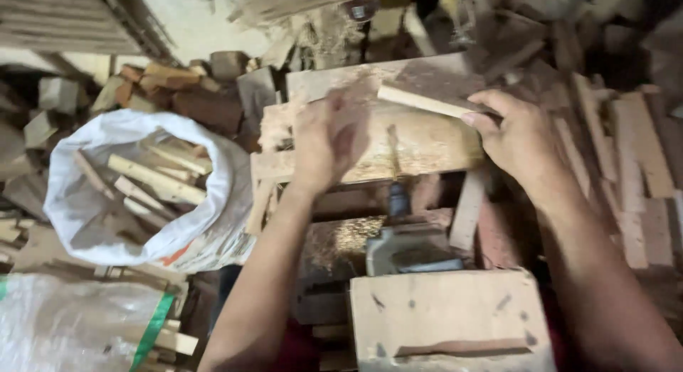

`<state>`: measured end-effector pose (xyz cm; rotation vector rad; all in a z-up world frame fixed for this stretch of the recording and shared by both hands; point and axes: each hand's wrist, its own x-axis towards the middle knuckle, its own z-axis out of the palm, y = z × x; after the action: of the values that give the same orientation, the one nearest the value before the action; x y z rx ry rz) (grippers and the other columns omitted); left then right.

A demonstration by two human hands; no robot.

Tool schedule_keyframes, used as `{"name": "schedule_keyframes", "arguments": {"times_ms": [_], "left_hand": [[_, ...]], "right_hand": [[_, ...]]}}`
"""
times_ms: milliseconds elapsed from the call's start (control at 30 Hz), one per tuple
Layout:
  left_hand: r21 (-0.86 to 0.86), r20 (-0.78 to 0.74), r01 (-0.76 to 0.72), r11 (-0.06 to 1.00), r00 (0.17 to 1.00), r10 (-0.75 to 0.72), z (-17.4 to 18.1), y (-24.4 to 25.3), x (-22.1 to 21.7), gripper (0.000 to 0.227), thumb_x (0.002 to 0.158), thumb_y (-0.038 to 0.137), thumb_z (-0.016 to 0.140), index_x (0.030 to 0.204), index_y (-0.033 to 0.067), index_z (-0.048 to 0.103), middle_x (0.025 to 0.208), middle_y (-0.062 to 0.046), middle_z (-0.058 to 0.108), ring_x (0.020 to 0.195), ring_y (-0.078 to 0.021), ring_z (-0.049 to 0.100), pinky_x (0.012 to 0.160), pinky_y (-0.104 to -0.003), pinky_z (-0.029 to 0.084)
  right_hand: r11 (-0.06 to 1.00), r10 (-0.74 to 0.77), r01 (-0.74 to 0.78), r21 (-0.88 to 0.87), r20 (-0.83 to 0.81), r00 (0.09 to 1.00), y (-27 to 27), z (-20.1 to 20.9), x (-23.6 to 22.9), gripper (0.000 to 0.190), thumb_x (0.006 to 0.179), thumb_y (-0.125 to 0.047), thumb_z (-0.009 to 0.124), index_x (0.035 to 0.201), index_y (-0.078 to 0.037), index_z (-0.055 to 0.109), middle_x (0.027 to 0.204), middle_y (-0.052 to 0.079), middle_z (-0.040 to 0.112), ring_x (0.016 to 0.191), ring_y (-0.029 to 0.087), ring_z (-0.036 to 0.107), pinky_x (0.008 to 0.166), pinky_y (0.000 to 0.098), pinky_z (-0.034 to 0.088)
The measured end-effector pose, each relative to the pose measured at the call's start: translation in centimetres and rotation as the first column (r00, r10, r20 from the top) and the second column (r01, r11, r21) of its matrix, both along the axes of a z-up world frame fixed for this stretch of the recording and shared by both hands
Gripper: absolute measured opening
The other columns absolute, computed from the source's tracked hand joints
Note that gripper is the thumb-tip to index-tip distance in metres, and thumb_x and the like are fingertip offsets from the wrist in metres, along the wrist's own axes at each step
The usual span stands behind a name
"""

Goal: Drilling holes into small wooden blocks using a drill press in a workshop environment.

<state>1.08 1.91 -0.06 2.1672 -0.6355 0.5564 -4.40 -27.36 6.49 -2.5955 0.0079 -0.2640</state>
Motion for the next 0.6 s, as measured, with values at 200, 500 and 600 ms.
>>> {"name": "schedule_keyframes", "arguments": {"times_ms": [200,500,600], "left_hand": [[0.226,0.015,-0.041,0.973,0.999,0.039,0.0,-1.4,1.1,0.011,0.094,0.010,0.070,0.102,0.0029,0.072,0.084,-0.008,0.074,0.076,-0.0175,0.070,0.084,-0.034,0.064],[0.272,0.000,0.017,0.962,1.000,-0.018,-4.2,-1.6,2.3,0.028,0.080,0.017,0.081,0.107,0.0167,0.072,0.096,0.000,0.071,0.098,-0.0252,0.064,0.081,-0.038,0.052],[0.303,-0.030,0.032,0.952,0.999,-0.024,-3.2,-1.9,1.7,0.026,0.085,0.013,0.079,0.109,0.0128,0.073,0.097,-0.006,0.072,0.096,-0.0274,0.067,0.082,-0.038,0.053]], "right_hand": [[0.977,0.175,-0.182,-0.114,-0.071,0.982,0.3,-4.4,3.6,0.034,0.100,-0.005,0.069,0.133,-0.012,0.068,0.116,0.018,0.059,0.079,0.028,0.058,0.057,0.0385,0.055],[0.952,0.265,-0.304,0.037,0.399,0.878,1.2,-7.7,5.0,0.035,0.077,-0.018,0.101,0.102,-0.005,0.080,0.088,0.016,0.072,0.095,0.037,0.063,0.093,0.0444,0.047],[0.956,0.253,-0.289,0.047,0.361,0.897,0.8,-7.8,4.9,0.032,0.079,-0.018,0.100,0.102,-0.007,0.081,0.086,0.014,0.072,0.094,0.035,0.063,0.093,0.0424,0.047]]}}
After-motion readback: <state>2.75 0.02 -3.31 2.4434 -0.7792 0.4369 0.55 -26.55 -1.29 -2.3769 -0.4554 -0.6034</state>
